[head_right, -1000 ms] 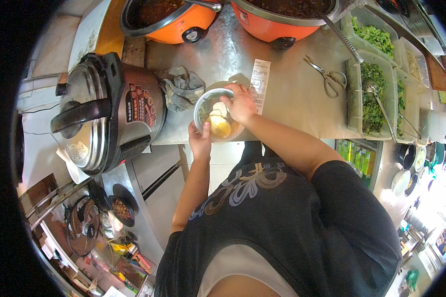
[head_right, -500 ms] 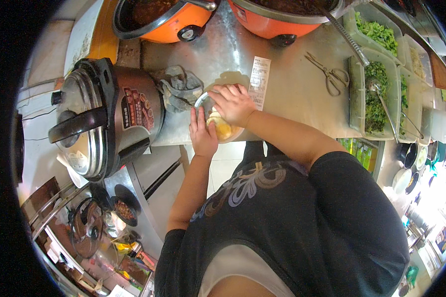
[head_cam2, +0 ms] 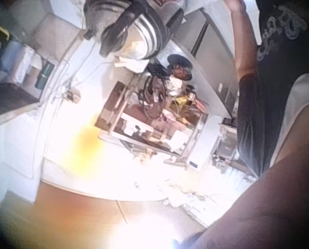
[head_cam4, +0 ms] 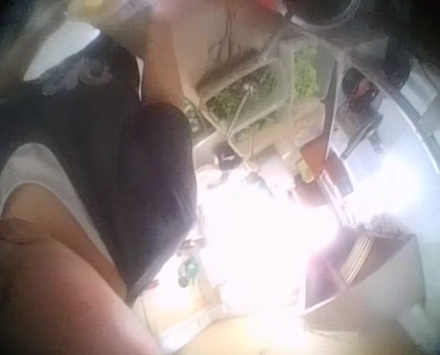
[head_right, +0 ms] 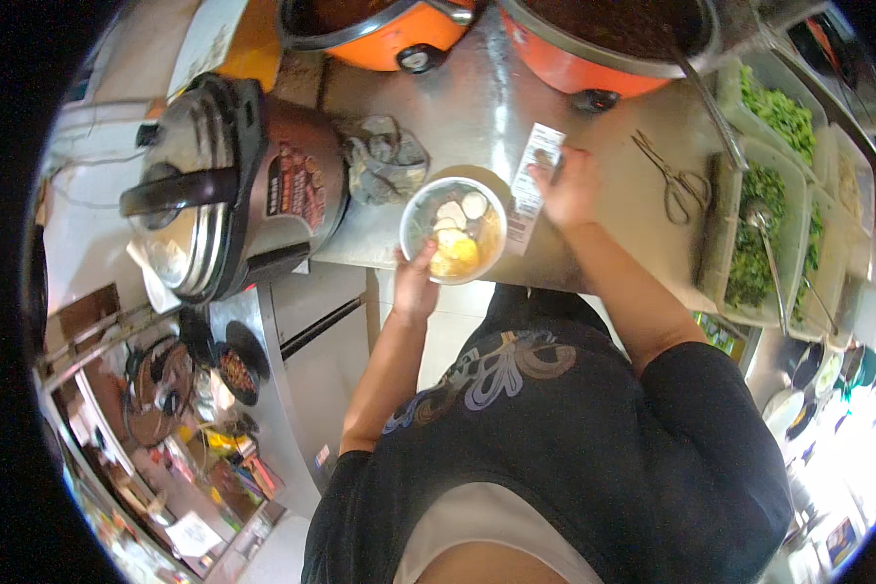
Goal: The person rinses corn in a strainer, then assembles a takeout meal by scooping rice into a bowl and adding vegetables, sauce, and sliced eggs. They place the bowl into a plastic bag, attach a receipt, and set it aside.
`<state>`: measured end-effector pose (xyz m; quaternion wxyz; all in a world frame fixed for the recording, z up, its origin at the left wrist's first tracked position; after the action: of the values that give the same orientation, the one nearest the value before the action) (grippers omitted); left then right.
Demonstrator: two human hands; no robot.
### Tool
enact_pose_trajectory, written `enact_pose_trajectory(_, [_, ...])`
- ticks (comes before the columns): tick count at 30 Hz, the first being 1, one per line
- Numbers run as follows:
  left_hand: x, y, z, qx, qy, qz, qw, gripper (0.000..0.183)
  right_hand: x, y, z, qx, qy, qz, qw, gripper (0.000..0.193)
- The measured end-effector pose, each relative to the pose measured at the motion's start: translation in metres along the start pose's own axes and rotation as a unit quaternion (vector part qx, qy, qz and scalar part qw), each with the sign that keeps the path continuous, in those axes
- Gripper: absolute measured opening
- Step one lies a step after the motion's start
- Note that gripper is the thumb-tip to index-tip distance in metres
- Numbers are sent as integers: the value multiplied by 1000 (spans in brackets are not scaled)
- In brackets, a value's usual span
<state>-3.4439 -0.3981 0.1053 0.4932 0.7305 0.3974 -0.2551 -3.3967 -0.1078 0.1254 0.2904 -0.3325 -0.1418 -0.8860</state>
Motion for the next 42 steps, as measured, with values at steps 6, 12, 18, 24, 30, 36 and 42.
enact_pose_trajectory(6, [1,51,8,63,198,139,968,56,-27,-31,-26,76,201,18,976,47])
enact_pose_trajectory(12, [-31,138,95,26,234,38,971,61,4,17,-49,157,7,161,974,27])
enact_pose_trajectory(18, [-32,258,232,-88,308,-69,945,57,79,177,-93,354,-145,189,905,13])
enact_pose_trajectory(24, [-17,421,380,-221,390,-192,873,56,186,400,-167,507,-76,368,776,8])
enact_pose_trajectory(30, [32,576,477,-403,415,-298,759,63,262,626,-243,652,-110,373,651,12])
enact_pose_trajectory(36, [59,644,520,-436,476,-418,639,58,350,796,-312,616,-169,549,539,9])
enact_pose_trajectory(42, [47,693,592,-530,487,-425,549,57,432,926,-437,514,-65,603,606,28])
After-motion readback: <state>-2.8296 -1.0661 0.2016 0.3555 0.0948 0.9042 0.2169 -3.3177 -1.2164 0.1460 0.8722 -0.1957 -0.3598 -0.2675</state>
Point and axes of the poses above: each hand's wrist, its own y-axis away from the middle knuckle, its own z-axis out of the back of the hand, x = y × z, the point moved 6 cm from there along -y, towards the middle knuckle, and after that the axes turned 6 degrees about -z, right-handed, at the moved point
